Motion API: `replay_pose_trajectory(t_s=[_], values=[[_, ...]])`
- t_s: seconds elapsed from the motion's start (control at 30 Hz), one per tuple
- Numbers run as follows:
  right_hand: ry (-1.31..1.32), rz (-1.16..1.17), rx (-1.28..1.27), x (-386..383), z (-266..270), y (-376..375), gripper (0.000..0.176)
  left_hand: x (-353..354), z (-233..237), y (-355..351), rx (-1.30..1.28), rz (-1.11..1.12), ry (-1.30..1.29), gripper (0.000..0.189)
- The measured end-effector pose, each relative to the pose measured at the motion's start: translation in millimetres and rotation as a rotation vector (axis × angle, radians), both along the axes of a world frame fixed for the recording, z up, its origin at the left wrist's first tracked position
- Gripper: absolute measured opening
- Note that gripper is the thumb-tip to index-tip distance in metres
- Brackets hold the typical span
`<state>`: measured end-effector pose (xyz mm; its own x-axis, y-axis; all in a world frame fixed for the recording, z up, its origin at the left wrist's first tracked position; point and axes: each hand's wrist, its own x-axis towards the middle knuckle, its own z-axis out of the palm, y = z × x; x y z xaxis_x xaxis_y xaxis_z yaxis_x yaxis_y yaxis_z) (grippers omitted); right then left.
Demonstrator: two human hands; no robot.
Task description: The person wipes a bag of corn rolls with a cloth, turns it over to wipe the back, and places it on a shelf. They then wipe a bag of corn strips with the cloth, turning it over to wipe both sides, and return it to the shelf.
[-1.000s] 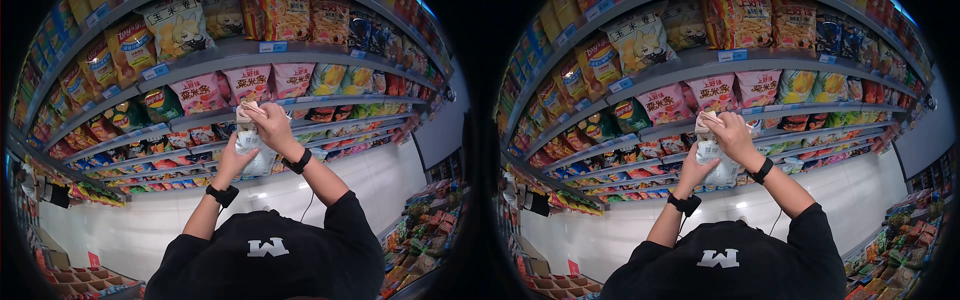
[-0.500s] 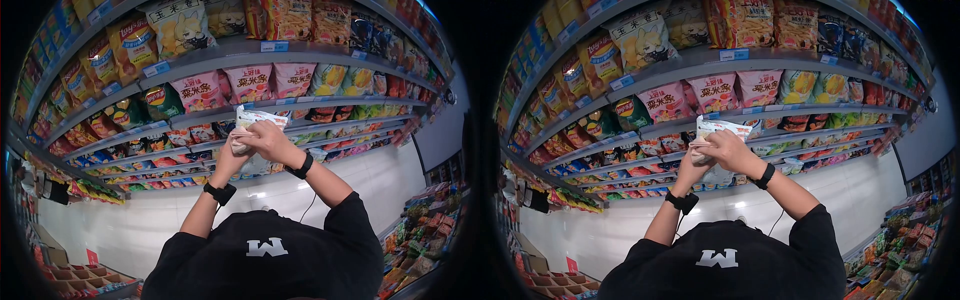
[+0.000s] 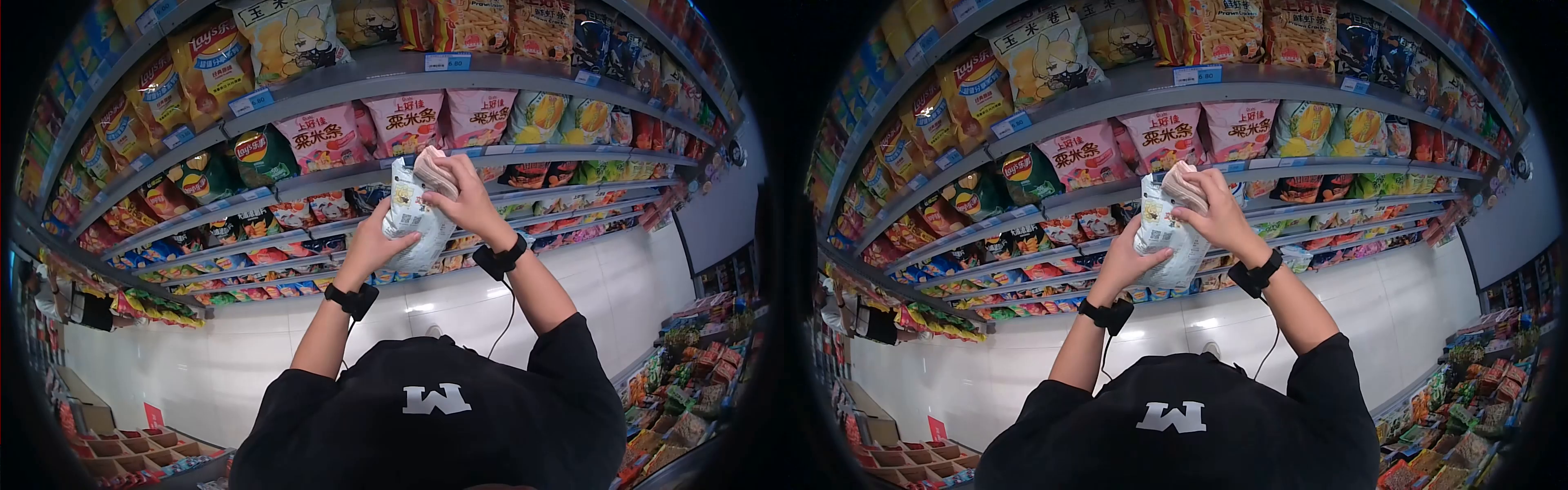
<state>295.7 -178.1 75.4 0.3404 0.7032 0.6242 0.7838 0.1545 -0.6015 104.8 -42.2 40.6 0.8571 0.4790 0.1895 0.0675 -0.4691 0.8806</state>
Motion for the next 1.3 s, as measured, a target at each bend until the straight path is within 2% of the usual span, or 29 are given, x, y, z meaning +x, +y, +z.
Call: replay_pose_trajectory(t_s=[0.13,0.2,0.4,0.53,0.63,0.7,0.73,0.8,0.83,0.9,0.97,1.0,1.03,1.1,1.17,1.2,1.27,1.3], values=[[0.12,-0.013,0.031,8,-18,0,0.053,-4,2,3,0.022,-0.029,0.002,0.09],[0.249,-0.114,0.115,9,-21,1,0.047,-4,5,7,0.038,-0.102,0.052,0.097],[0.205,-0.182,0.224,-9,-7,-8,0.044,-13,18,11,0.071,-0.122,0.062,0.105],[0.172,-0.205,0.361,-11,5,-13,0.041,-31,3,33,0.137,-0.133,0.1,0.11],[0.228,-0.255,0.417,-5,4,-15,0.039,-39,-21,46,0.07,-0.143,0.028,0.111],[0.251,-0.274,0.424,0,-1,-14,0.039,-43,-36,48,-0.581,-0.159,-0.208,0.11],[0.399,-0.256,0.465,2,-2,-12,0.037,-39,-49,46,-0.705,-0.225,-0.336,0.112],[0.611,-0.228,0.487,0,0,-11,0.037,-31,-73,40,-0.74,-0.209,-0.403,0.115],[0.61,-0.227,0.481,0,-3,-10,0.037,-27,-66,29,-0.774,-0.192,-0.466,0.118],[0.801,-0.235,0.417,2,-18,-4,0.041,-19,-60,16,-0.782,-0.166,-0.54,0.123],[0.802,-0.257,0.381,4,-31,-1,0.041,-13,-61,15,-0.605,0.007,-0.509,0.119],[0.829,-0.257,0.368,3,-32,-1,0.041,-11,-59,13,-0.534,0.082,-0.525,0.107],[0.858,-0.259,0.355,2,-34,-2,0.042,-11,-57,13,-0.536,0.087,-0.529,0.107],[0.841,-0.279,0.378,-1,-36,-2,0.042,-13,-51,15,-0.508,0.136,-0.474,0.097],[0.305,-0.549,0.329,-5,-39,-7,0.04,-14,-47,13,-0.468,0.157,-0.453,0.092],[0.307,-0.552,0.329,-13,-36,-10,0.04,-13,-46,12,-0.427,0.175,-0.433,0.087],[-0.114,-0.224,0.164,-40,-25,-17,0.047,-9,-51,9,-0.371,0.193,-0.397,0.084],[-0.275,-0.119,0.109,-53,-20,-16,0.06,-7,-53,7,-0.315,0.213,-0.366,0.08]])
